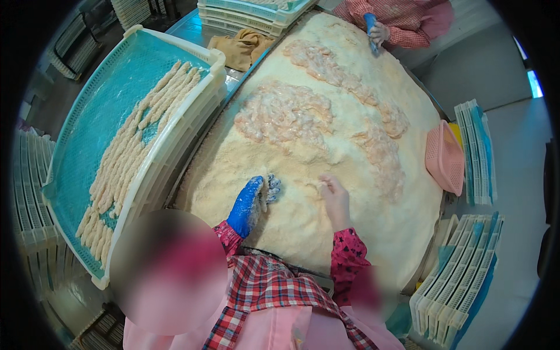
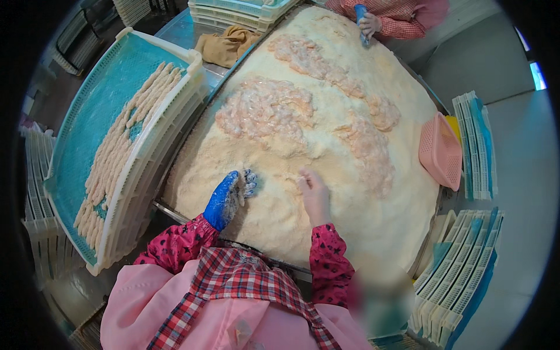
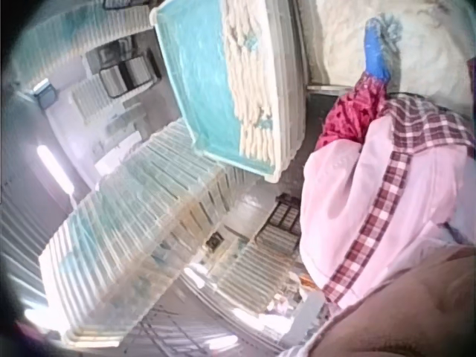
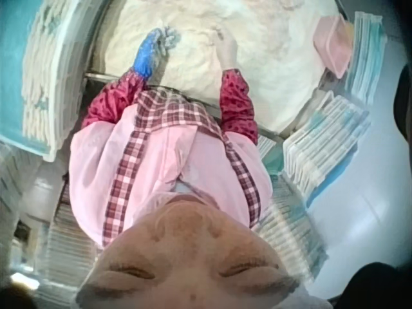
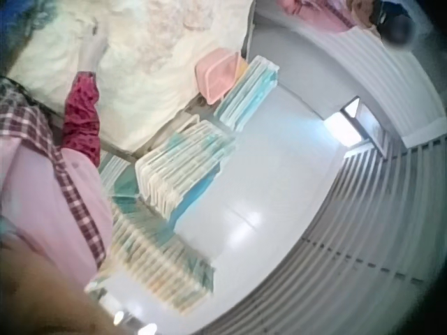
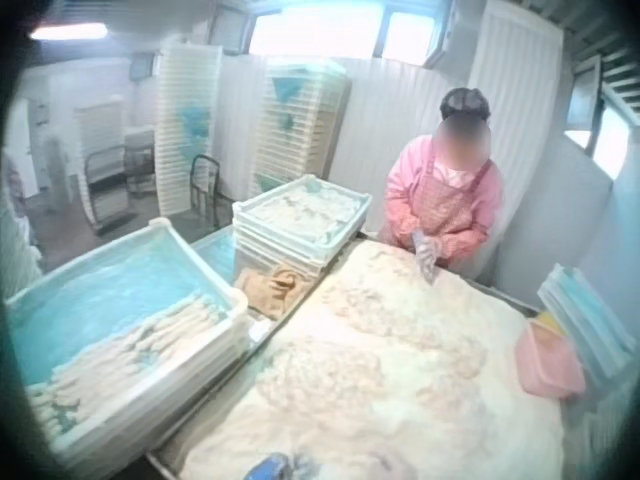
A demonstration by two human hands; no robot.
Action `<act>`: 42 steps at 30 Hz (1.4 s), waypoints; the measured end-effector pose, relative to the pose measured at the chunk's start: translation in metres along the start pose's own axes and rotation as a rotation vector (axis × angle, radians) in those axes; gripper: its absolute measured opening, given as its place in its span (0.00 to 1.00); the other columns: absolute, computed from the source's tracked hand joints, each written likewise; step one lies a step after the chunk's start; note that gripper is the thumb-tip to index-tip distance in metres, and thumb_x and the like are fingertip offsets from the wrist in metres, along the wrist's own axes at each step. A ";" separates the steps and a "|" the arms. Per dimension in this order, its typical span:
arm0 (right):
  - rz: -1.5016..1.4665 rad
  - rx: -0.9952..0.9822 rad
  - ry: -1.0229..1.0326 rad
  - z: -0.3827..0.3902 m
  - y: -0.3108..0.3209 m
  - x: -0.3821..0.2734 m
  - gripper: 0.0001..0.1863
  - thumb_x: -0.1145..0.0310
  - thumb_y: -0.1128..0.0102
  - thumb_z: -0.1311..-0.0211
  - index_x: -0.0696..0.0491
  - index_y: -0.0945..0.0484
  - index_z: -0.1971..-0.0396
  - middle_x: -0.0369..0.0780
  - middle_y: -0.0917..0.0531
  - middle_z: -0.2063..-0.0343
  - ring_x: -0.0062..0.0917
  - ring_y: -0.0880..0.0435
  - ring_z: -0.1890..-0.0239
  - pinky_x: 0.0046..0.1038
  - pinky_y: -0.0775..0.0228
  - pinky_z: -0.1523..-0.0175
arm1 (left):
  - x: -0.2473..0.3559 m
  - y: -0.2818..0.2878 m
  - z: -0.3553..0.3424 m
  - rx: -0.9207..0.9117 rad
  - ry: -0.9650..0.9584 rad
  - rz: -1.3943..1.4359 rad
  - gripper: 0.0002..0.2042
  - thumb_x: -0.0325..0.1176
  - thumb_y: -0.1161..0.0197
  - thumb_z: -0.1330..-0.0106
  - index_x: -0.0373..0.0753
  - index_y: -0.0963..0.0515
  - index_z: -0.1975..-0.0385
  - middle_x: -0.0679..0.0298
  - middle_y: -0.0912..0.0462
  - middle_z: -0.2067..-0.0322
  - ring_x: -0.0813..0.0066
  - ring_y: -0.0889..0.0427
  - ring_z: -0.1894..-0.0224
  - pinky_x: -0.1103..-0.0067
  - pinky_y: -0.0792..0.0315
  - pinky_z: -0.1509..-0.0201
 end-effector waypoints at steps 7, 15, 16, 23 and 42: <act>-0.019 -0.141 0.144 -0.005 0.002 -0.049 0.12 0.77 0.42 0.50 0.58 0.24 0.63 0.39 0.22 0.61 0.24 0.23 0.58 0.24 0.34 0.51 | 0.003 -0.018 0.001 -0.072 0.014 -0.118 0.20 0.44 0.52 0.33 0.35 0.31 0.48 0.60 0.25 0.53 0.69 0.27 0.51 0.74 0.37 0.44; 0.140 -0.074 0.073 0.031 0.007 -0.043 0.13 0.77 0.42 0.52 0.59 0.25 0.63 0.41 0.22 0.59 0.27 0.24 0.54 0.26 0.34 0.48 | -0.013 0.014 0.001 -0.145 0.116 0.137 0.25 0.47 0.59 0.30 0.33 0.40 0.41 0.55 0.33 0.44 0.64 0.33 0.43 0.72 0.41 0.38; 0.157 -0.039 -0.009 0.042 -0.004 -0.050 0.13 0.78 0.42 0.52 0.59 0.25 0.62 0.41 0.22 0.58 0.27 0.24 0.54 0.26 0.34 0.47 | -0.016 0.014 0.001 -0.150 0.136 0.169 0.25 0.46 0.60 0.29 0.33 0.41 0.40 0.55 0.35 0.42 0.64 0.34 0.41 0.72 0.42 0.37; -0.195 0.120 -0.175 0.037 -0.010 -0.020 0.17 0.73 0.45 0.42 0.57 0.26 0.51 0.44 0.21 0.55 0.29 0.22 0.53 0.26 0.33 0.47 | -0.023 0.002 0.007 -0.149 0.144 0.189 0.28 0.50 0.60 0.30 0.34 0.43 0.39 0.54 0.38 0.40 0.64 0.38 0.38 0.70 0.46 0.35; 0.473 0.289 0.547 0.027 -0.046 -0.098 0.28 0.52 0.68 0.35 0.50 0.37 0.40 0.45 0.39 0.38 0.46 0.47 0.35 0.47 0.61 0.34 | -0.049 -0.043 0.001 -0.243 -0.322 0.224 0.31 0.50 0.55 0.35 0.47 0.51 0.34 0.62 0.52 0.34 0.63 0.53 0.32 0.65 0.63 0.31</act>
Point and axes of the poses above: each hand's wrist, its own z-axis away from the middle knuckle, its own y-axis out of the back of the hand, x = y × z, the point moved 2 cm from there along -z, towards the middle knuckle
